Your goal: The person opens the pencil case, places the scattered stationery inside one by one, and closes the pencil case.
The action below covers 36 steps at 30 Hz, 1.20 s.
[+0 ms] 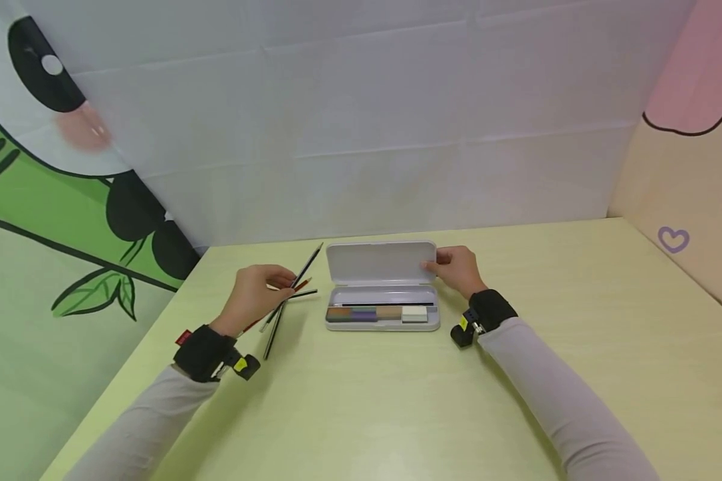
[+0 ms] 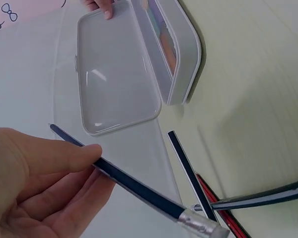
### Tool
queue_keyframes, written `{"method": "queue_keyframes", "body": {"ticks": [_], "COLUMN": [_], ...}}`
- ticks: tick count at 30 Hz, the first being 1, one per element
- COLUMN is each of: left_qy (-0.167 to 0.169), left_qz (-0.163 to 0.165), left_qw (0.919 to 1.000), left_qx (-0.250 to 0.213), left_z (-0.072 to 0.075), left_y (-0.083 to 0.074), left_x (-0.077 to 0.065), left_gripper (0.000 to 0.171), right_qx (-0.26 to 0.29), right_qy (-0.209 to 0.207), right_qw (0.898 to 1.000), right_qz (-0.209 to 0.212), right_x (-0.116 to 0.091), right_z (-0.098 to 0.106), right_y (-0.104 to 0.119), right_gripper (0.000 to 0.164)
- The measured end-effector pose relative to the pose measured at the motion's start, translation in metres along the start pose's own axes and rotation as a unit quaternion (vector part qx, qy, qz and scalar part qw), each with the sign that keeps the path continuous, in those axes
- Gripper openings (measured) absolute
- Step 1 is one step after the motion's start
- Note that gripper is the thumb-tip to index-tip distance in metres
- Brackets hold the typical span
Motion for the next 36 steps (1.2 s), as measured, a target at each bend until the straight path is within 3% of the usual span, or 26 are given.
{"method": "queue_keyframes", "body": {"ticks": [8,15,24,30,36], "left_qy": [0.004,0.017,0.018,0.031,0.054], "left_qz": [-0.035,-0.056,-0.114,-0.161,-0.166], "left_qw": [0.9991,0.9982,0.9933,0.9865,0.9846], "left_qx": [0.022,0.009,0.007,0.005,-0.003], "left_z": [-0.009,-0.015,-0.025,-0.034,-0.04], "left_y": [-0.014,-0.025,-0.035,-0.044,-0.047], "left_x": [0.008,0.015,0.023,0.023,0.019], "left_gripper": [0.021,0.02,0.019,0.019,0.019], "right_qx": [-0.011,-0.012,-0.008,-0.005,-0.005], "right_qy": [-0.003,-0.013,-0.015,-0.021,-0.025], "right_qw": [1.0,1.0,1.0,1.0,1.0], "right_qz": [0.01,0.011,-0.003,-0.008,-0.01], "right_x": [-0.002,-0.01,-0.017,-0.025,-0.035], "right_z": [0.0,-0.001,-0.005,-0.008,-0.012], "right_y": [0.001,0.003,0.005,0.007,0.01], "right_gripper": [0.034,0.033,0.034,0.034,0.033]}}
Point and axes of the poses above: each hand's wrist, its own x-axis towards the middle knuckle, its own z-axis out of the back of the hand, y = z × x, the point moved 5 cm from there along x, towards the middle knuckle, and after that the axes turned 3 degrees about -z, right-handed, at the moved point
